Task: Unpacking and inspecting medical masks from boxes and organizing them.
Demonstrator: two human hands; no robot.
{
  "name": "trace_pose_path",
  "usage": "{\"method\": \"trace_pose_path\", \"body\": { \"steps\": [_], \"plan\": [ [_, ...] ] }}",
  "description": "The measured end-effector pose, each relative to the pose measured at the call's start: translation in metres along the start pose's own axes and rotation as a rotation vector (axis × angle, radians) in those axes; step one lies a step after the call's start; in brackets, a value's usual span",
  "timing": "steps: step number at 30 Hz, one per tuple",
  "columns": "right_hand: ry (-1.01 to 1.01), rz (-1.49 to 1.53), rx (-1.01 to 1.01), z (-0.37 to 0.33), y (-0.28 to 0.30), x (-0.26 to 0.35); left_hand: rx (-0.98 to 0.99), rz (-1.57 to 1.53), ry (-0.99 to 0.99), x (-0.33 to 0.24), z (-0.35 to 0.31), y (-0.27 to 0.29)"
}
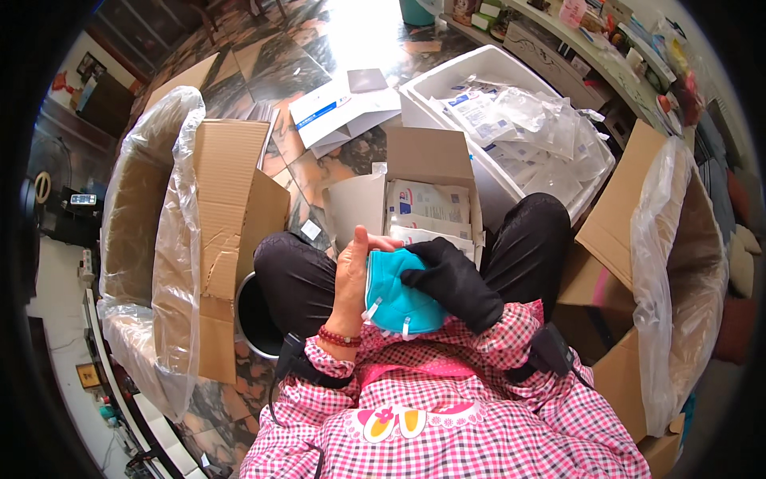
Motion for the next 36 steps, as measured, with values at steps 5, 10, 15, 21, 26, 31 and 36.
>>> {"method": "trace_pose_path", "body": {
  "steps": [5, 10, 15, 21, 26, 31, 36],
  "plan": [
    [-0.157, 0.080, -0.167, 0.017, 0.032, -0.014, 0.061, 0.120, 0.042, 0.001, -0.009, -0.009],
    [0.110, -0.473, -0.152, 0.015, 0.019, 0.039, 0.092, 0.524, -0.094, -0.011, -0.005, -0.010],
    [0.160, -0.386, -0.063, 0.012, 0.004, 0.058, -0.026, 0.613, -0.270, -0.038, -0.001, -0.022],
    [-0.132, -0.016, 0.050, 0.032, 0.027, 0.023, -0.010, 0.573, -0.272, -0.043, 0.003, -0.027],
    [-0.400, -0.145, 0.214, 0.032, 0.042, 0.022, 0.235, 0.670, -0.306, -0.068, -0.003, -0.038],
    [-0.226, 0.133, 0.153, 0.033, 0.066, 0.055, 0.493, 0.805, -0.015, -0.057, 0.000, -0.029],
    [-0.277, 0.089, 0.218, 0.031, 0.048, 0.044, 0.355, 0.733, -0.228, -0.060, 0.003, -0.026]
  ]
}}
Point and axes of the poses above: each hand's wrist, its own z-axis towards the middle knuckle, its own y-axis out of the back of the hand, x = y × z, the point moved 8 cm from there along z, towards the middle knuckle, and after that the axes turned 4 degrees about -y, right-handed, at the moved point
